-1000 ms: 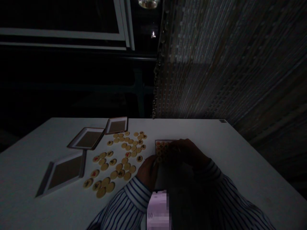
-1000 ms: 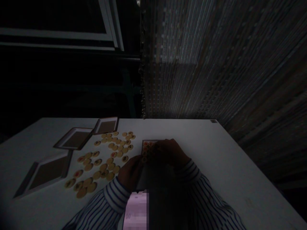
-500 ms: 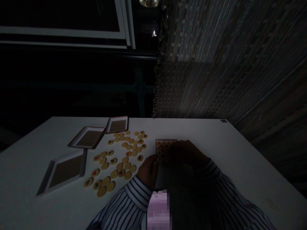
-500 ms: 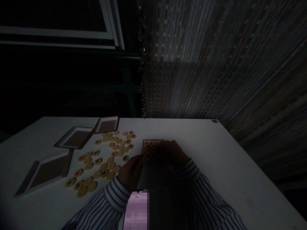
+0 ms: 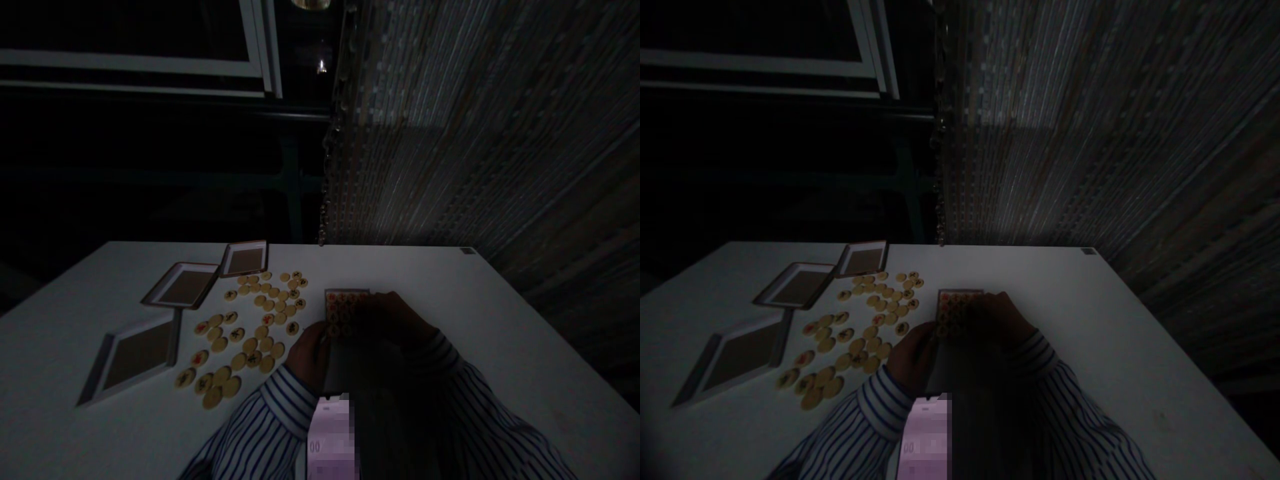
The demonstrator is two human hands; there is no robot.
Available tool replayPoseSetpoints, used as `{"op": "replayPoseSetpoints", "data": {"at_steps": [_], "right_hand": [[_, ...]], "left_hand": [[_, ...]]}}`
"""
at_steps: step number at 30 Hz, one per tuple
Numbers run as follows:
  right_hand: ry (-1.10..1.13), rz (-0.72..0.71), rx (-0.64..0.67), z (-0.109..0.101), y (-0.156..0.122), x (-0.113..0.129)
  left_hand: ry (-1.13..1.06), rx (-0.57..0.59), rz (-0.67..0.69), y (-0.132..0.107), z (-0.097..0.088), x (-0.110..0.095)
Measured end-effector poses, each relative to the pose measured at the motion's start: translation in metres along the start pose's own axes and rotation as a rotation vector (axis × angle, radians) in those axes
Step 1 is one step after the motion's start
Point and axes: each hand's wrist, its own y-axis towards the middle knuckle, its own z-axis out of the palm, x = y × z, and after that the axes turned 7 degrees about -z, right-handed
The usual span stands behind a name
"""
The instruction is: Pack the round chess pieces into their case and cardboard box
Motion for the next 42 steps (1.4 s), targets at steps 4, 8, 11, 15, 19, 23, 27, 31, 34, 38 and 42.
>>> {"op": "replayPoseSetpoints", "data": {"at_steps": [4, 8, 11, 15, 19, 23, 27, 31, 34, 38, 42], "right_hand": [[-0.012, 0.018, 0.012, -0.0011, 0.0005, 0.0001], [0.007, -0.001, 0.009, -0.0050, 0.0002, 0.0015], [0.009, -0.008, 0.010, -0.0056, -0.0004, 0.0019], [-0.016, -0.002, 0.023, -0.0034, -0.0005, 0.0019], [-0.019, -0.010, 0.007, -0.0019, 0.0000, 0.0024], [-0.038, -0.013, 0.011, -0.0020, -0.0005, 0.0024], [0.008, -0.037, -0.009, -0.0003, -0.0012, 0.0012], [-0.014, -0.025, -0.011, 0.0036, -0.0001, 0.0004], [-0.017, -0.030, -0.014, 0.0039, 0.0006, 0.0009], [-0.024, -0.030, -0.004, 0.0022, -0.0002, 0.0013], [-0.001, -0.051, -0.027, 0.0041, -0.0013, -0.0003]], "left_hand": [[0.016, 0.015, 0.000, -0.0005, 0.0006, 0.0014], [0.028, -0.008, 0.014, -0.0006, 0.0026, 0.0050], [0.035, -0.002, 0.022, -0.0005, 0.0029, 0.0056], [0.019, 0.001, 0.014, -0.0005, 0.0019, 0.0033], [0.021, -0.005, 0.028, -0.0003, 0.0017, 0.0027], [0.043, -0.015, 0.030, -0.0004, 0.0025, 0.0038], [0.030, -0.028, 0.017, -0.0005, 0.0019, 0.0017], [0.024, -0.021, 0.007, 0.0002, -0.0006, -0.0022], [0.045, -0.011, 0.008, 0.0005, -0.0018, -0.0032], [0.056, -0.015, 0.028, 0.0003, -0.0004, -0.0010], [0.036, -0.041, 0.031, -0.0004, 0.0024, 0.0012]]}}
